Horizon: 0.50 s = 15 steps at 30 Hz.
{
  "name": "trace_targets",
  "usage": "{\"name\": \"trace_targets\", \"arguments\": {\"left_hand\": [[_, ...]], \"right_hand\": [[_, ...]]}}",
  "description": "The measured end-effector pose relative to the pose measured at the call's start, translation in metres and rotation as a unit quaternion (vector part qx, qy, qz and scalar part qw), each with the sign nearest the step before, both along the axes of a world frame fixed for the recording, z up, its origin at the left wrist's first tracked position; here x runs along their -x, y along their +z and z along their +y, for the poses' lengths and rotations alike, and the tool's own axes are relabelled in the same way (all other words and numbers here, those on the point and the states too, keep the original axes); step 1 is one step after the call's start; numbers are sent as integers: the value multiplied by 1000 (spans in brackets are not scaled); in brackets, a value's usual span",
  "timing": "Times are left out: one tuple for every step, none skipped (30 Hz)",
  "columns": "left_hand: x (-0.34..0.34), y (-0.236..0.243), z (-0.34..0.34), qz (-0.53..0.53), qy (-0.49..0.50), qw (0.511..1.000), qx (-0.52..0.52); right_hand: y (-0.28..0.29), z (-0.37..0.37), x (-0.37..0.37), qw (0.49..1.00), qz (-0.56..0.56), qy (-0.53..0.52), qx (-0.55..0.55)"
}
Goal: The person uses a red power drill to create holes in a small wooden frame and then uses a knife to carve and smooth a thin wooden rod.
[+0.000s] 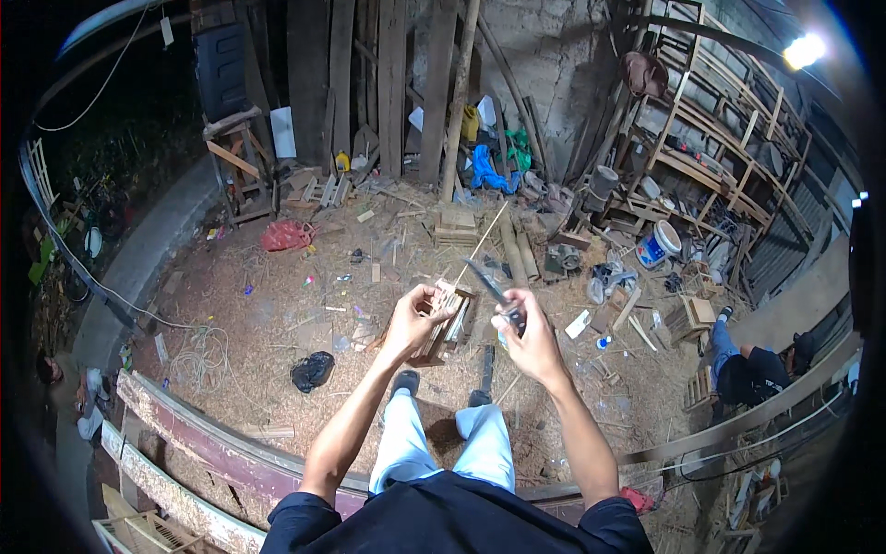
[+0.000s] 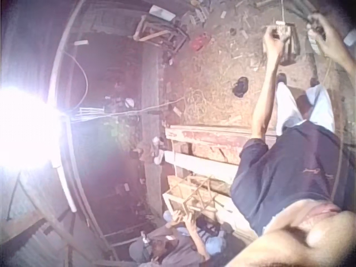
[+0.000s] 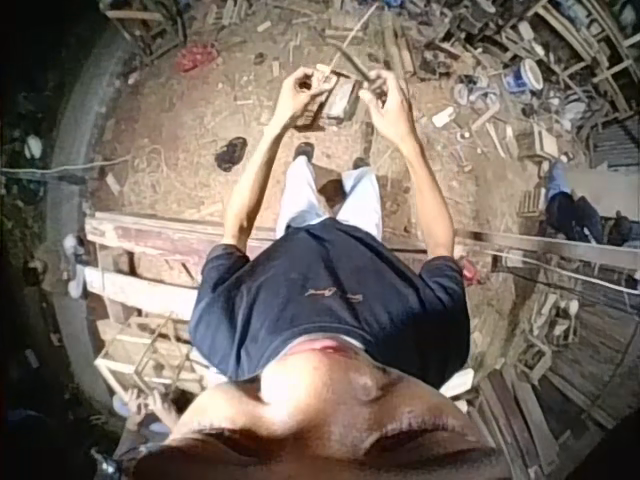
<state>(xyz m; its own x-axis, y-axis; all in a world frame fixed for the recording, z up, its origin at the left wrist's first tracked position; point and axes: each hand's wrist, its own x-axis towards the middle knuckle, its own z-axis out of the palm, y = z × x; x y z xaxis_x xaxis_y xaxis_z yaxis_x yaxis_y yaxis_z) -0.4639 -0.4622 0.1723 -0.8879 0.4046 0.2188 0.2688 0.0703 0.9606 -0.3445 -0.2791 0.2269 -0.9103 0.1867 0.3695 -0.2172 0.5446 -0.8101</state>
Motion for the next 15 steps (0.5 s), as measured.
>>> {"name": "trace_targets", "arguments": {"left_hand": [[-1,-3,1,-10,-3,1000,-4],[-2,-6,2,-20,-5,1000,-9],[-5,-8,3,-76,-30,996,-42],[-7,-7,2,-107,-46,991,-71],[-9,-7,0,-138,-62,983,-101],[-11,-7,-1,-168,-77,974,-131],[-12,-5,-5,-154,-95,976,-122],[-13,-3,-7,-168,-97,973,-127],[-13,-3,-8,-183,-99,969,-132],[-14,-1,-9,-195,-101,966,-136],[-16,1,-11,-196,-99,966,-140],[-20,1,-12,-187,-87,971,-125],[-24,0,-10,-178,-78,975,-112],[-27,1,-9,-169,-68,978,-98],[-31,4,-9,-187,-89,973,-105]], "right_hand": [[-12,1,1,1000,4,18,0],[-20,1,1,999,8,36,1],[-26,3,-1,999,-27,35,-10],[-29,1,-2,999,-28,45,13],[-32,-2,-2,997,-30,55,36],[-35,-5,-2,996,-32,65,59],[-41,-9,-1,994,-8,67,82],[-42,-10,-1,996,-22,63,59],[-43,-10,-1,997,-36,58,37],[-42,-10,0,997,-48,53,14],[-36,-16,-2,994,-79,52,45],[-38,-19,-2,994,-89,51,35],[-42,-19,-3,994,-100,48,24],[-44,-20,-4,993,-110,44,13],[-44,-21,-5,994,-99,34,-17]]}}
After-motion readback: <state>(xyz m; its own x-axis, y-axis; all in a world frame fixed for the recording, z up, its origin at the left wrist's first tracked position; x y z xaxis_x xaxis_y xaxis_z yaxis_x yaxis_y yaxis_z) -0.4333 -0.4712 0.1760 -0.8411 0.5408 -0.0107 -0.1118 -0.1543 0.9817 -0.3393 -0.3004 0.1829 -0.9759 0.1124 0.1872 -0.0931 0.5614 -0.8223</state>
